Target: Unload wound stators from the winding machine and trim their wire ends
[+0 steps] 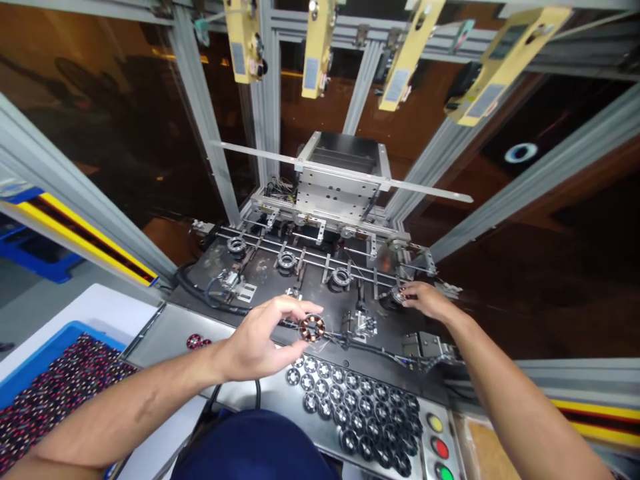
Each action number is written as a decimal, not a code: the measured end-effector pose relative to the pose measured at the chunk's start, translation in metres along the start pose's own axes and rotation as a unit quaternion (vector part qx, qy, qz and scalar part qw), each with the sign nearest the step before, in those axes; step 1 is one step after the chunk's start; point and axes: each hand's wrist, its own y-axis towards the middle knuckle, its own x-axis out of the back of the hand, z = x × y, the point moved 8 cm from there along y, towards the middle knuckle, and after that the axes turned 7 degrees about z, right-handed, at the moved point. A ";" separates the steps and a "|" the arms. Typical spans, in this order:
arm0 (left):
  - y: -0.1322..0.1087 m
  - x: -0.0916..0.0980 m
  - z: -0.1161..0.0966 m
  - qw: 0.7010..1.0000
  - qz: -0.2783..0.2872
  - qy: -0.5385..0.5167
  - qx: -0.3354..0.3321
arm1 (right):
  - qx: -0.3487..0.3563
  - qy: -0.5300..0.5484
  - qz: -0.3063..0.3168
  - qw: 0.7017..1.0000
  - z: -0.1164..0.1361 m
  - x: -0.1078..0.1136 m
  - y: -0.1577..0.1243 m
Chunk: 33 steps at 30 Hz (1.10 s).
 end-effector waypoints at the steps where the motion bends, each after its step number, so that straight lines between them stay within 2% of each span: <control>1: -0.004 0.003 0.000 1.000 -0.005 -0.004 0.008 | 0.004 0.005 0.001 1.000 0.002 0.002 0.000; 4: -0.021 0.013 0.002 0.999 -0.031 -0.012 0.041 | 0.009 0.018 0.007 1.000 0.005 0.004 0.002; 7: -0.055 0.030 0.014 0.991 -0.086 -0.013 0.101 | 0.002 0.024 0.007 1.000 0.004 0.005 0.008; 9: -0.088 0.046 0.029 0.979 -0.132 -0.002 0.157 | -0.003 0.028 0.002 1.000 0.002 0.005 0.011; 12: -0.153 0.074 0.054 0.948 -0.200 0.035 0.247 | 0.006 0.040 -0.017 0.999 0.003 0.014 0.011; 15: -0.223 0.095 0.077 0.908 -0.245 0.089 0.328 | 0.030 0.047 -0.074 0.996 0.026 0.031 0.001; 17: -0.267 0.099 0.092 0.881 -0.256 0.124 0.379 | 0.067 0.052 -0.128 0.988 0.069 0.036 -0.010; 18: -0.286 0.097 0.100 0.869 -0.254 0.139 0.400 | 0.095 0.056 -0.150 0.982 0.101 0.033 -0.017; 20: -0.314 0.088 0.116 0.856 -0.239 0.160 0.430 | 0.165 0.064 -0.169 0.970 0.186 0.009 -0.029; 22: -0.330 0.076 0.133 0.852 -0.216 0.172 0.444 | 0.273 0.069 -0.132 0.951 0.288 -0.036 -0.040; 24: -0.338 0.065 0.148 0.851 -0.200 0.182 0.451 | 0.377 0.033 -0.075 0.922 0.387 -0.091 -0.049; 26: -0.340 0.059 0.160 0.849 -0.193 0.191 0.453 | 0.425 0.013 -0.039 0.904 0.457 -0.139 -0.047; 27: -0.340 0.057 0.165 0.848 -0.193 0.195 0.453 | 0.443 0.004 -0.024 0.896 0.483 -0.159 -0.044; 29: -0.338 0.054 0.171 0.850 -0.194 0.195 0.450 | 0.456 -0.007 -0.011 0.890 0.515 -0.187 -0.032; 31: -0.335 0.052 0.175 0.852 -0.197 0.189 0.447 | 0.452 -0.013 -0.014 0.892 0.531 -0.201 -0.019; 33: -0.333 0.051 0.176 0.852 -0.203 0.182 0.447 | 0.441 -0.010 -0.025 0.897 0.534 -0.202 -0.010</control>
